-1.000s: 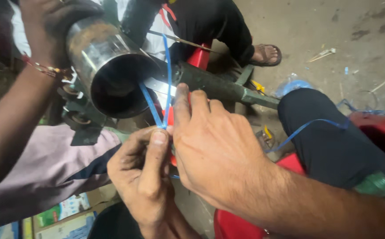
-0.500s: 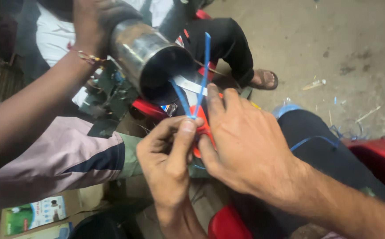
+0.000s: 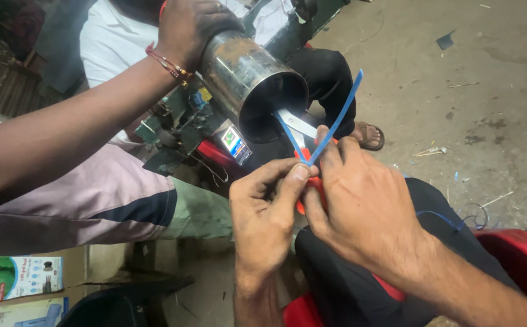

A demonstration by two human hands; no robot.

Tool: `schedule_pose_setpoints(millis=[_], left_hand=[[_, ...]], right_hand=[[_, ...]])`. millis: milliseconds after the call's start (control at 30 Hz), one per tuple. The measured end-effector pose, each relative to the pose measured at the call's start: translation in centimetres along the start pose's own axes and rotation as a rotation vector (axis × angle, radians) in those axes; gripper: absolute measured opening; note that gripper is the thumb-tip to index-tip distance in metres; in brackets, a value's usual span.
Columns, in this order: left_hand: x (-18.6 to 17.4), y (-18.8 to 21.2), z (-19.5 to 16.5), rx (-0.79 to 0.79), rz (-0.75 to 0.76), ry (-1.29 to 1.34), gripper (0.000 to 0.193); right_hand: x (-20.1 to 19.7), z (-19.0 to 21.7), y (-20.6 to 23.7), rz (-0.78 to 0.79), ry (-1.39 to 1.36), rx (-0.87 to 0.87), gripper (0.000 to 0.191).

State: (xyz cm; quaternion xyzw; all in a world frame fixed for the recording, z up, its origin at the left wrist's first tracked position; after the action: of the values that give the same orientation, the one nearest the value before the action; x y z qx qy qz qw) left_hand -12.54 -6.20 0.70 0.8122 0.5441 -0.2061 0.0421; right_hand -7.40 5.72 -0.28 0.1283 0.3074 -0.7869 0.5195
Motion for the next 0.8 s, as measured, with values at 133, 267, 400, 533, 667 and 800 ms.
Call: schedule_pose_setpoints(millis=[133,267,400,533,667,800], left_hand=[[-0.1,-0.1,0.3,-0.005,0.02,0.029,0.017],[-0.3,-0.1,0.4,-0.009,0.011,0.027,0.017],[-0.4,0.1,0.3,0.002,-0.016,-0.044,0.017],[-0.1,0.5,0.6,0.003,-0.035,-0.126,0.018],[-0.3,0.7,1.4,-0.005,-0.071,-0.23,0.018],[-0.8,1.3,3.2,-0.077,-0.109,-0.23,0.017]], right_hand=[[0.2,-0.6,0.4,-0.027,-0.015,-0.01,0.058],[-0.4,-0.6,0.7,-0.063,0.044,-0.048,0.071],[-0.8,-0.8,1.0,-0.038,0.082,-0.014,0.083],[0.2,-3.2,2.3,0.054,0.073,0.118,0.088],[0.8,-6.4,5.7,0.016,0.093,0.053,0.091],[2.6,-14.5,10.9,0.248,0.184,0.309,0.103]])
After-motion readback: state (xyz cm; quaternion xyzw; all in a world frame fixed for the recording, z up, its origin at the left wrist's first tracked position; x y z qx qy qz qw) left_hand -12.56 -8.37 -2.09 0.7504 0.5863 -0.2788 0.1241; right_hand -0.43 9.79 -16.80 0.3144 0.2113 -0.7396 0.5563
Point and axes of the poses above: each hand's wrist, its own y-axis away from the middle knuckle, its own x-axis out of the palm, z = x × y, the point moved 7 cm from there along -y, towards the middle knuckle, and after that the axes turned 10 degrees about -y, right-handed, at the moved point
